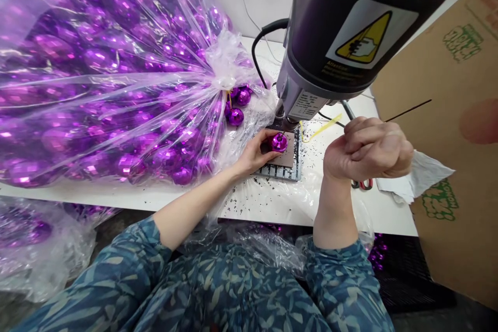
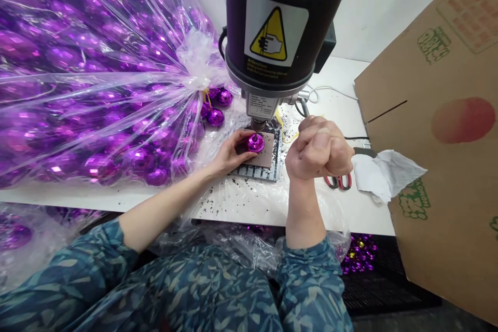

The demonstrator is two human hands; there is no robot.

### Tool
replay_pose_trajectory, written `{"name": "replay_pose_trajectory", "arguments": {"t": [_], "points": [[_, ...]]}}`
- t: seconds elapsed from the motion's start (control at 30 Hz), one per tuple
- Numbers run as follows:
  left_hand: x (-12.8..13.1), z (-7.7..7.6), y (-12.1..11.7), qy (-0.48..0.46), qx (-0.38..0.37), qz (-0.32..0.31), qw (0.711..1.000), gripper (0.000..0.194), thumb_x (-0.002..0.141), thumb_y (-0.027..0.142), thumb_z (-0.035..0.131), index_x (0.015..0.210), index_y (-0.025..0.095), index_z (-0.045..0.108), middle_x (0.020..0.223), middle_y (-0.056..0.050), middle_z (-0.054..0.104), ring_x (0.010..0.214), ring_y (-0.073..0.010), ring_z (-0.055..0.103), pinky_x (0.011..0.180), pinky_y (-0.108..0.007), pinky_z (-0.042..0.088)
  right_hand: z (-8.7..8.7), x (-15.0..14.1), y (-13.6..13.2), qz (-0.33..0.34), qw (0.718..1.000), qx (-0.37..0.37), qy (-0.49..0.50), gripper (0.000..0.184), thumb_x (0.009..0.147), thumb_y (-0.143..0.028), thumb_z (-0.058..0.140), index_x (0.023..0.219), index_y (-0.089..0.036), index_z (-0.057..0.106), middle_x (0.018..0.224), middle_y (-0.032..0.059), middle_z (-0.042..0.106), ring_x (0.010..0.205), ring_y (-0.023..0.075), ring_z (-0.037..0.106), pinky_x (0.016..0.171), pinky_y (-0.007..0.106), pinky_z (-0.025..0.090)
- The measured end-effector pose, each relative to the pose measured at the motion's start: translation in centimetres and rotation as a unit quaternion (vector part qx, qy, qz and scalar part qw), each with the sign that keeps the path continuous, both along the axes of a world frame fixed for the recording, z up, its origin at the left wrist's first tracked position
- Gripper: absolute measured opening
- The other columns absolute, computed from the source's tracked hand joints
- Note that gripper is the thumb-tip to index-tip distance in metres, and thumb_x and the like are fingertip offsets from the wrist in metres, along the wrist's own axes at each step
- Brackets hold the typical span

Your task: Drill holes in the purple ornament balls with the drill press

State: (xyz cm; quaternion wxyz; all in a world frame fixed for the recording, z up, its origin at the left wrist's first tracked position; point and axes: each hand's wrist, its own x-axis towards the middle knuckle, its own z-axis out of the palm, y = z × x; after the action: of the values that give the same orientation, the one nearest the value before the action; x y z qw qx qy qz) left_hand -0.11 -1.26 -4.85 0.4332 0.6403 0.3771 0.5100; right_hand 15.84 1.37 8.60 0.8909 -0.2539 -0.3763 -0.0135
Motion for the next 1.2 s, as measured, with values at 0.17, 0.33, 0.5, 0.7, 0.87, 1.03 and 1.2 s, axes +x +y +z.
{"name": "replay_pose_trajectory", "arguments": {"t": [0.17, 0.33, 0.5, 0.7, 0.87, 1.03, 1.2], "points": [[0.1, -0.3, 0.1, -0.007, 0.001, 0.005, 1.0, 0.053, 0.087, 0.032, 0.086, 0.131, 0.021, 0.061, 0.129, -0.012, 0.073, 0.118, -0.0265, 0.072, 0.108, -0.048, 0.059, -0.6, 0.0, -0.1, -0.012, 0.998, 0.029, -0.055, 0.052, 0.081, -0.039, 0.052, 0.063, -0.019, 0.007, 0.043, -0.0055, 0.009, 0.04, 0.0027, 0.013, 0.044, 0.025, 0.023], [0.1, -0.2, 0.2, -0.009, -0.003, 0.003, 1.0, 0.052, 0.087, 0.031, 0.085, 0.131, 0.022, 0.06, 0.13, -0.012, 0.072, 0.121, -0.0264, 0.071, 0.11, -0.05, 0.058, 3.0, -0.9, -1.2, 0.088, 0.991, 0.036, -0.094, 0.055, 0.083, -0.029, 0.055, 0.053, -0.017, 0.01, 0.039, -0.0067, 0.013, 0.036, -0.0002, 0.012, 0.042, 0.021, 0.014], [0.0, 1.2, -0.7, 0.02, -0.007, 0.04, 0.999, 0.051, 0.082, 0.024, 0.086, 0.124, 0.02, 0.058, 0.125, -0.012, 0.072, 0.118, -0.0269, 0.071, 0.107, -0.051, 0.059, 8.3, -1.5, -1.1, 0.153, 0.984, -0.052, -0.082, 0.045, 0.092, -0.023, 0.056, 0.055, -0.021, 0.031, 0.043, -0.0089, 0.027, 0.038, 0.0009, 0.029, 0.043, 0.026, 0.017], [-2.4, 5.2, -7.3, 0.154, 0.015, -0.113, 0.981, 0.035, 0.083, 0.019, 0.075, 0.115, 0.022, 0.061, 0.111, -0.007, 0.07, 0.097, -0.0221, 0.07, 0.084, -0.037, 0.061, 9.1, -1.3, -0.3, 0.183, 0.978, -0.055, -0.085, 0.047, 0.095, -0.024, 0.054, 0.055, -0.022, 0.03, 0.042, -0.0096, 0.03, 0.037, -0.0006, 0.028, 0.042, 0.026, 0.014], [-5.1, 8.4, -10.2, 0.259, 0.039, -0.342, 0.903, 0.036, 0.081, 0.029, 0.09, 0.11, 0.025, 0.07, 0.105, -0.007, 0.075, 0.092, -0.0256, 0.072, 0.077, -0.035, 0.059, 9.4, -1.8, -1.4, 0.182, 0.977, -0.097, -0.052, 0.044, 0.098, -0.011, 0.05, 0.058, -0.022, 0.033, 0.044, -0.0092, 0.031, 0.039, 0.0008, 0.03, 0.044, 0.024, 0.019], [-6.5, 7.8, -2.0, 0.264, 0.088, -0.082, 0.957, 0.021, 0.101, 0.016, 0.059, 0.116, 0.024, 0.071, 0.117, -0.009, 0.074, 0.112, -0.0266, 0.069, 0.104, -0.047, 0.056, 9.7, -2.0, -1.5, 0.179, 0.977, -0.104, -0.045, 0.045, 0.099, -0.01, 0.046, 0.058, -0.022, 0.032, 0.043, -0.0095, 0.031, 0.039, 0.0002, 0.027, 0.043, 0.023, 0.019], [-6.7, 4.9, 6.3, 0.438, 0.008, 0.15, 0.886, 0.036, 0.071, -0.008, 0.065, 0.099, 0.013, 0.071, 0.122, -0.021, 0.065, 0.13, -0.0467, 0.058, 0.111, -0.062, 0.046, 9.2, -1.7, -0.7, 0.186, 0.979, -0.064, -0.05, 0.046, 0.098, -0.015, 0.048, 0.057, -0.022, 0.03, 0.044, -0.0092, 0.03, 0.037, 0.0001, 0.025, 0.039, 0.025, 0.016]]}}
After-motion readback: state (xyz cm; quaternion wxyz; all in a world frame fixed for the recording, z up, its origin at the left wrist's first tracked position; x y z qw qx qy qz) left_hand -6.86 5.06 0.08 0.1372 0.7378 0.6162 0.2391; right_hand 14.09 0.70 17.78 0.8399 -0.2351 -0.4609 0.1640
